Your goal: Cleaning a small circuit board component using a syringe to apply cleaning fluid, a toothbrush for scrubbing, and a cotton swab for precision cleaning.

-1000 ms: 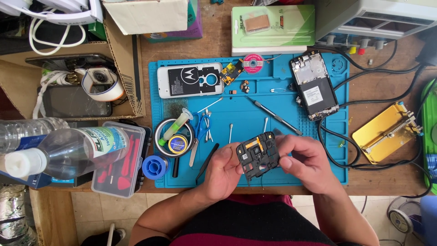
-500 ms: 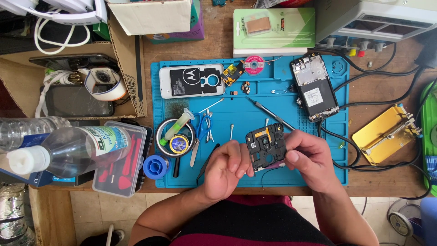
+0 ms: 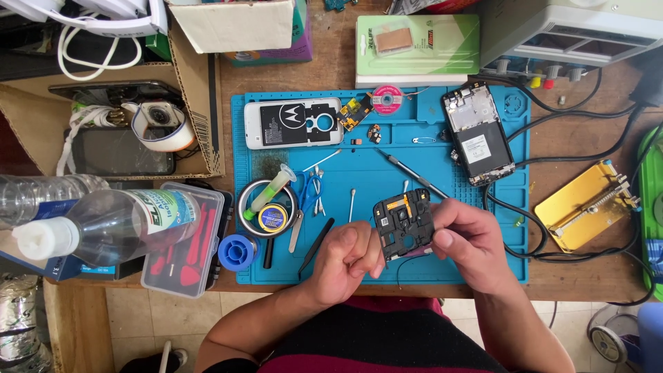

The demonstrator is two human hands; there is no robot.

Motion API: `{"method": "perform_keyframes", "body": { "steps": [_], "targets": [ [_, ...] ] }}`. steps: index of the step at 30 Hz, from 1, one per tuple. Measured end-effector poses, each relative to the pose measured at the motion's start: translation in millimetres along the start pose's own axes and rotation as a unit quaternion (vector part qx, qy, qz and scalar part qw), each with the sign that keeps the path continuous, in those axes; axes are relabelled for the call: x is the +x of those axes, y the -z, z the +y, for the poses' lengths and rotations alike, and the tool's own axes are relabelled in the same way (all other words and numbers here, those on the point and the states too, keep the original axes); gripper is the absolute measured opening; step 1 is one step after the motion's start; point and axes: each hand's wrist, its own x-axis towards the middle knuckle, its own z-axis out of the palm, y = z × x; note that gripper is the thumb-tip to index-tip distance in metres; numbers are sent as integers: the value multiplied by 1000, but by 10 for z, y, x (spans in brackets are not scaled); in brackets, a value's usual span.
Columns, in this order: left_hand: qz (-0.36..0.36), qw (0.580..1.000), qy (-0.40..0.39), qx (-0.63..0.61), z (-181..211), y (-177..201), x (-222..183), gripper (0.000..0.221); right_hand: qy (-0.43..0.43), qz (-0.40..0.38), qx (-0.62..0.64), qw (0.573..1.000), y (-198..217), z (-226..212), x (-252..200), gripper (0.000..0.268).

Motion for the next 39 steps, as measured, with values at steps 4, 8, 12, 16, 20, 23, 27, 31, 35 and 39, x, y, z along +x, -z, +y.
{"method": "perform_keyframes", "body": {
  "steps": [4, 8, 12, 16, 20, 23, 27, 31, 35, 39],
  "targets": [
    [11, 1000, 2, 25, 42, -118, 61, 47, -3, -10, 4, 1000, 13, 12, 7, 27],
    [0, 1000, -8, 15, 28, -140, 71, 29, -4, -6, 4, 1000, 24, 17, -17, 27],
    [-18, 1000, -12, -21, 14, -5, -24, 28, -5, -5, 0, 1000, 17, -4, -21, 28],
    [-26, 999, -17, -32, 132, -71, -21, 30, -7, -6, 1, 1000, -4, -75, -17, 28],
    [-8, 991, 133, 5, 344, -191, -15, 32, -51, -33, -28, 998, -52, -217, -15, 32],
    [-20, 991, 128, 22, 361, -251, 30, 42, -49, -28, -30, 998, -39, -197, -25, 32],
    [-81, 991, 105, -16, 383, -332, 73, 36, -53, -15, -39, 998, -15, -171, -50, 33],
    [-101, 979, 172, 39, 492, -304, -14, 15, -48, -16, -27, 998, -31, -178, -39, 31],
    [-201, 960, 174, 89, 661, -427, 112, 22, -42, -11, -16, 999, -45, -191, -30, 32],
    [-254, 948, 178, 68, 701, -475, 139, 16, -42, -11, -16, 999, -48, -214, -23, 32]
  ]
}}
